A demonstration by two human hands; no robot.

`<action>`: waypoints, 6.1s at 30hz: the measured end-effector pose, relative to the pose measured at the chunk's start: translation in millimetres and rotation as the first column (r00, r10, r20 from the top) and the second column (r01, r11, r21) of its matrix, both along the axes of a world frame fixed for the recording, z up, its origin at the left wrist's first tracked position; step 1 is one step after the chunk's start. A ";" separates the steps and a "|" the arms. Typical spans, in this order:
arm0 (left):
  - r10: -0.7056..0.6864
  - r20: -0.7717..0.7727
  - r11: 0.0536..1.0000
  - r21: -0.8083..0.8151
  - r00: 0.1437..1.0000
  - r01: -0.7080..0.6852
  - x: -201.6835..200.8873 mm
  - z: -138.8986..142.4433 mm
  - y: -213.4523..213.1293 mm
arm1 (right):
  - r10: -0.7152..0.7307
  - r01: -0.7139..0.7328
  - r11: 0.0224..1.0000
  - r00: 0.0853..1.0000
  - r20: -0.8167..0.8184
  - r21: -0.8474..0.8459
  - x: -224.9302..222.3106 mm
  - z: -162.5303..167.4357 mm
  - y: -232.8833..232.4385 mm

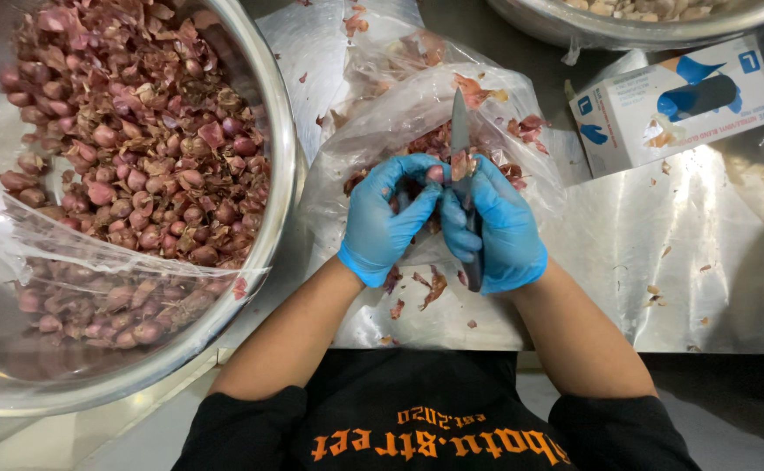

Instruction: The person peels shallots one at a time at a stainless steel prep table, using a small paring knife to trim and cut off the root end and pulling off the dry skins by hand. The peeled shallots are placed in a plastic-lined container and the skins accumulate on the table.

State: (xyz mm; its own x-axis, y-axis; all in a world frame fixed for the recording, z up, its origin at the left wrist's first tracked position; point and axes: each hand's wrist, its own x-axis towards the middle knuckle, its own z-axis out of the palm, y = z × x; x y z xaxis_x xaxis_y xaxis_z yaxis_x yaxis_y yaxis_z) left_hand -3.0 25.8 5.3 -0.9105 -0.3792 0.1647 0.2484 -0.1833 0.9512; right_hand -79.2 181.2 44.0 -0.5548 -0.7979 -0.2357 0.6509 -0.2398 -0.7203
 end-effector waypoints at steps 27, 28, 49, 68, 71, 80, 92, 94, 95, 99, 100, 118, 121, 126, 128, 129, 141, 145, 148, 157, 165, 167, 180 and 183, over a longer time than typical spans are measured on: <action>0.052 -0.028 0.984 -0.168 0.998 -0.056 11.3 -2.2 -10.4 | 0.159 0.250 0.951 0.112 -0.981 0.183 -0.2 4.4 -1.7; 0.073 -0.019 0.977 -0.202 0.997 -0.075 11.3 -2.0 -10.3 | 0.154 0.261 0.950 0.097 -0.983 0.174 -1.5 1.9 -1.6; 0.071 -0.133 0.964 -0.247 0.989 -0.102 11.0 8.5 -14.8 | 0.163 0.197 0.963 0.104 -0.981 0.181 -7.2 1.5 1.3; -0.104 0.003 0.990 0.093 0.995 0.103 4.5 10.3 -18.6 | 0.068 -0.067 0.997 0.997 -0.034 0.035 3.2 3.7 3.9; -0.116 -0.011 0.987 0.115 0.993 0.117 3.9 11.0 -19.1 | 0.076 -0.078 0.996 0.996 0.039 0.038 1.8 4.7 4.5; -0.016 0.049 0.994 0.110 0.999 0.011 2.6 1.3 -16.5 | 0.098 -0.098 0.995 0.995 0.007 0.036 0.3 4.2 6.5; -0.184 0.056 0.970 0.171 0.981 0.172 2.4 -2.4 -22.2 | 0.096 -0.059 0.994 0.889 -0.448 0.097 -2.4 3.9 11.8; -0.230 0.049 0.951 0.223 0.972 0.213 3.4 -0.2 -23.5 | 0.190 -0.110 0.980 0.776 -0.602 0.167 -6.3 9.0 14.1; -0.209 0.037 0.957 0.212 0.977 0.197 3.4 0.7 -23.1 | 0.235 -0.130 0.970 0.705 -0.670 0.204 -8.2 10.6 13.6; -0.134 0.034 0.983 0.133 0.990 0.128 3.0 2.7 -21.0 | 0.253 -0.142 0.965 0.725 -0.640 0.221 -9.4 10.6 10.1; -0.113 0.041 0.989 0.099 0.993 0.108 3.0 2.7 -20.8 | 0.249 -0.127 0.965 0.719 -0.649 0.229 -8.7 9.5 9.5; -0.218 0.013 0.966 0.149 0.976 0.213 7.2 -0.9 -25.4 | 0.090 -0.070 0.992 0.977 -0.194 0.109 -3.5 -4.4 16.3; -0.226 -0.004 0.969 0.098 0.974 0.226 6.0 2.1 -28.1 | 0.075 -0.053 0.992 0.976 -0.202 0.112 -1.9 -3.8 15.4; -0.368 -0.014 0.925 0.100 0.930 0.367 8.7 6.8 -32.7 | 0.060 -0.056 0.996 0.996 -0.068 0.063 -4.7 4.4 14.2; -0.423 -0.033 0.894 0.149 0.906 0.423 10.1 7.8 -31.8 | 0.066 -0.066 0.998 0.997 -0.034 0.025 -7.9 9.9 14.6; -0.422 -0.031 0.888 0.186 0.906 0.420 10.4 8.0 -30.3 | 0.061 -0.061 0.998 0.997 -0.049 0.009 -8.7 12.0 13.7; -0.206 -0.103 0.922 0.313 0.973 0.228 4.4 3.3 -24.4 | 0.187 0.291 0.923 0.235 -0.954 0.252 3.2 15.6 1.9; -0.170 -0.101 0.930 0.313 0.980 0.194 4.4 -1.1 -19.1 | 0.154 0.275 0.947 0.078 -0.985 0.169 2.2 14.8 -1.6; -0.181 -0.042 0.932 0.313 0.983 0.185 3.4 -1.6 -16.9 | 0.133 0.276 0.951 0.037 -0.990 0.138 2.3 14.4 -4.3; -0.129 -0.016 0.950 0.287 0.992 0.128 3.4 -0.7 -16.4 | 0.154 0.241 0.950 0.200 -0.968 0.201 3.4 14.2 -5.6; -0.080 -0.077 0.995 0.060 0.994 0.085 5.7 -1.1 -15.5 | 0.120 0.149 0.974 0.293 -0.949 0.169 3.4 9.3 -3.2; -0.035 -0.054 0.998 -0.048 0.998 0.033 5.9 -0.3 -15.3 | 0.118 0.156 0.972 0.307 -0.944 0.173 3.7 6.4 -3.0; 0.038 -0.013 0.980 -0.194 0.999 -0.040 5.1 13.3 -15.9 | 0.067 0.016 0.987 0.862 -0.503 0.159 9.0 9.1 1.9; 0.019 0.020 0.991 -0.132 1.000 -0.016 6.2 14.2 -17.3 | 0.137 0.081 0.970 0.601 -0.787 0.231 4.0 13.1 2.2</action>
State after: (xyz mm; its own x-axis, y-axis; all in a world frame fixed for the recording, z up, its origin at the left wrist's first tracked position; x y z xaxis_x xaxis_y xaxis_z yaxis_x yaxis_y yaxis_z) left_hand 3.3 8.5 19.5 -0.9077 -0.3717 0.1948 0.2299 -0.0520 0.9718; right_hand -75.2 183.4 57.1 -0.5854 -0.8021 0.1181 -0.2009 0.0024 -0.9796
